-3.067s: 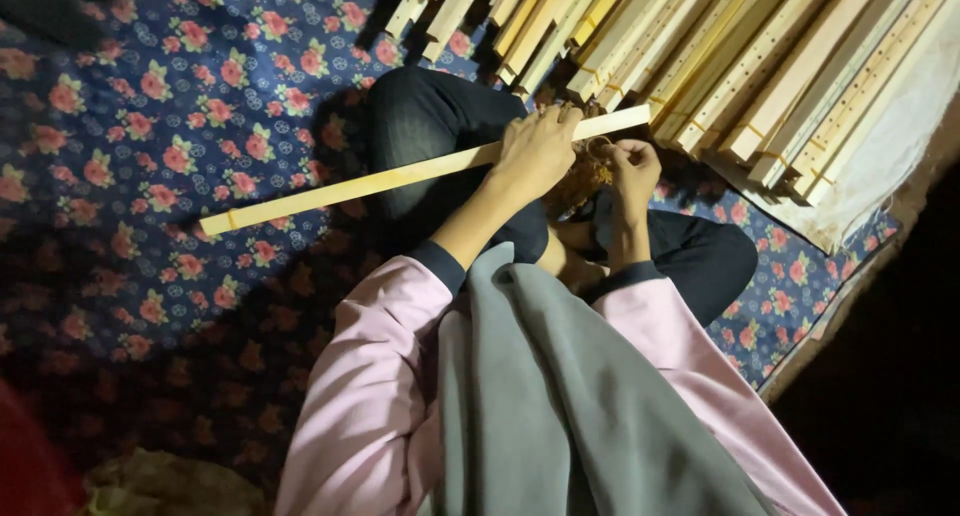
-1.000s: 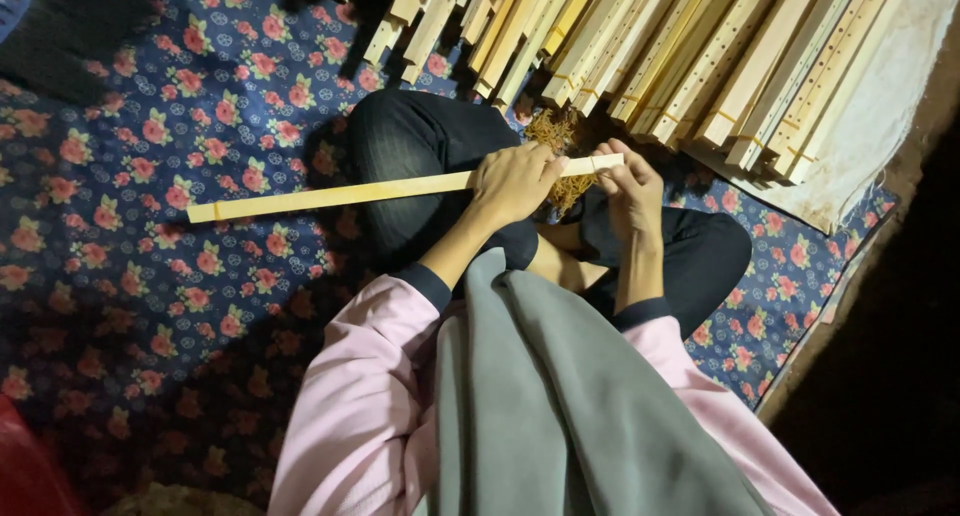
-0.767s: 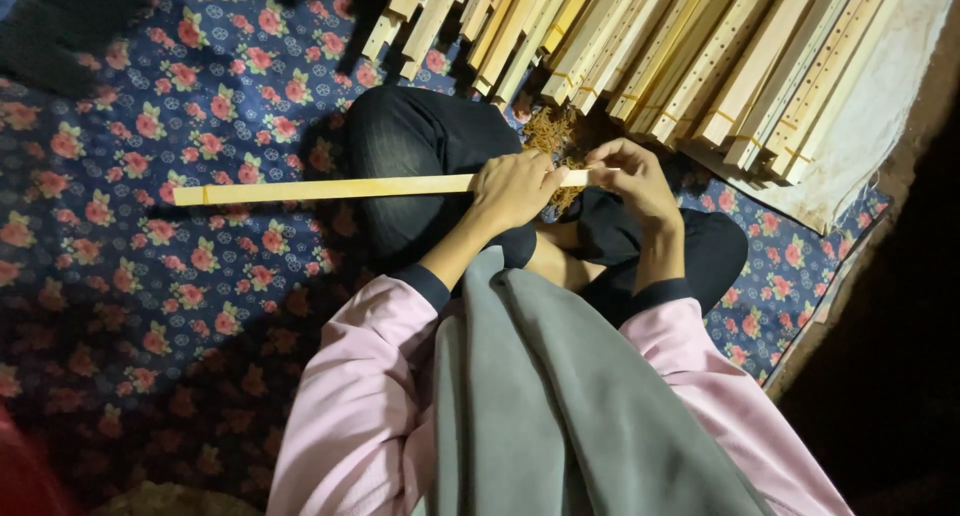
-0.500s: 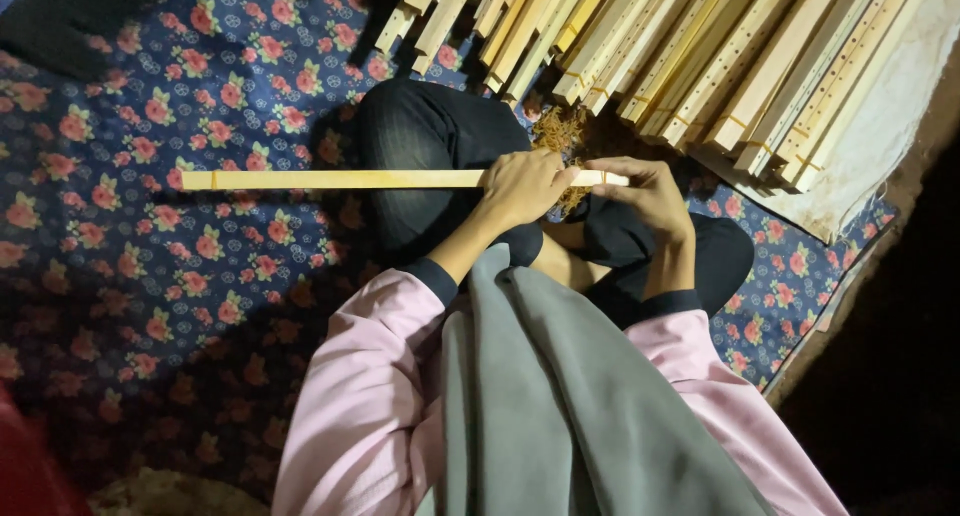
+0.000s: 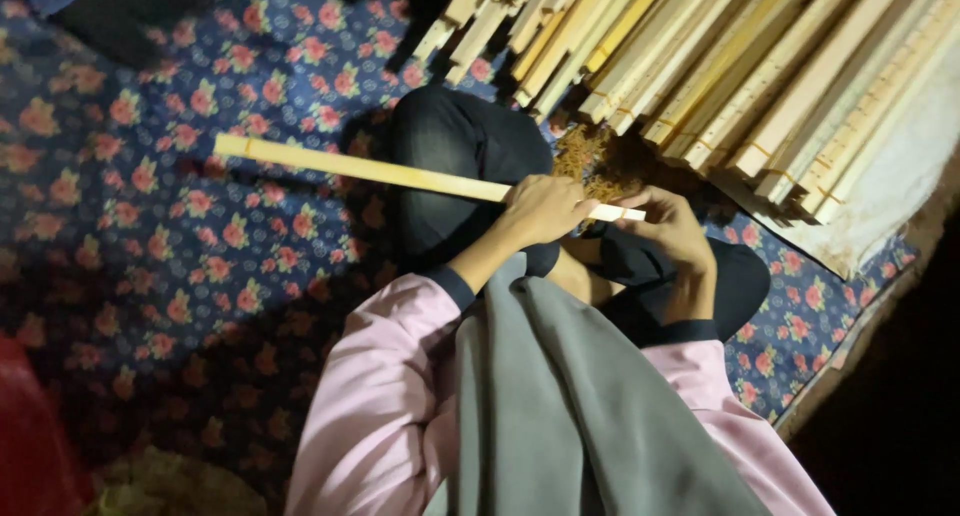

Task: The person is wrapping individual wooden slats with thin elastic bands, likely for organization or as part of a furniture manufacturing process.

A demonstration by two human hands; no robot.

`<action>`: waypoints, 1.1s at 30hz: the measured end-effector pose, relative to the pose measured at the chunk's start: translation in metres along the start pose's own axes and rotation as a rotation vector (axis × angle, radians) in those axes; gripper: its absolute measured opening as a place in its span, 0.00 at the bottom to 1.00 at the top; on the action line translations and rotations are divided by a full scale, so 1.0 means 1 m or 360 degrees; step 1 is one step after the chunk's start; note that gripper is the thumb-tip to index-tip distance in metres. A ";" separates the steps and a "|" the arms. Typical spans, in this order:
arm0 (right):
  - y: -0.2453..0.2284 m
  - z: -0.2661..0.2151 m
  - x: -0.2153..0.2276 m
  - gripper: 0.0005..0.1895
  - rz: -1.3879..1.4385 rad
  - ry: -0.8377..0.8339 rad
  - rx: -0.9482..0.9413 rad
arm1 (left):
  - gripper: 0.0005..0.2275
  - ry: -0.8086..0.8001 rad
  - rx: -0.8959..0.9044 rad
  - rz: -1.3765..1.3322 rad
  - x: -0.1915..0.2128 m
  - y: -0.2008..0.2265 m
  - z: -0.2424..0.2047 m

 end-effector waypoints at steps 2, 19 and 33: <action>0.003 -0.002 -0.001 0.18 -0.0215 -0.0064 0.0092 | 0.22 -0.0058 -0.0004 0.0121 -0.004 0.000 0.000; -0.018 -0.053 -0.071 0.07 -0.0759 -0.0014 0.0300 | 0.26 -0.0901 -0.0091 0.0457 -0.066 0.019 0.019; -0.051 -0.121 0.135 0.28 -0.0751 0.1676 0.0445 | 0.34 0.0347 -0.1453 0.0807 -0.039 0.263 0.154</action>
Point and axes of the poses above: each hand's wrist, its own z-axis towards the middle knuckle, its own x-axis out of the back of the hand, y = z × x, the point moved 9 cm from there along z, towards the middle knuckle
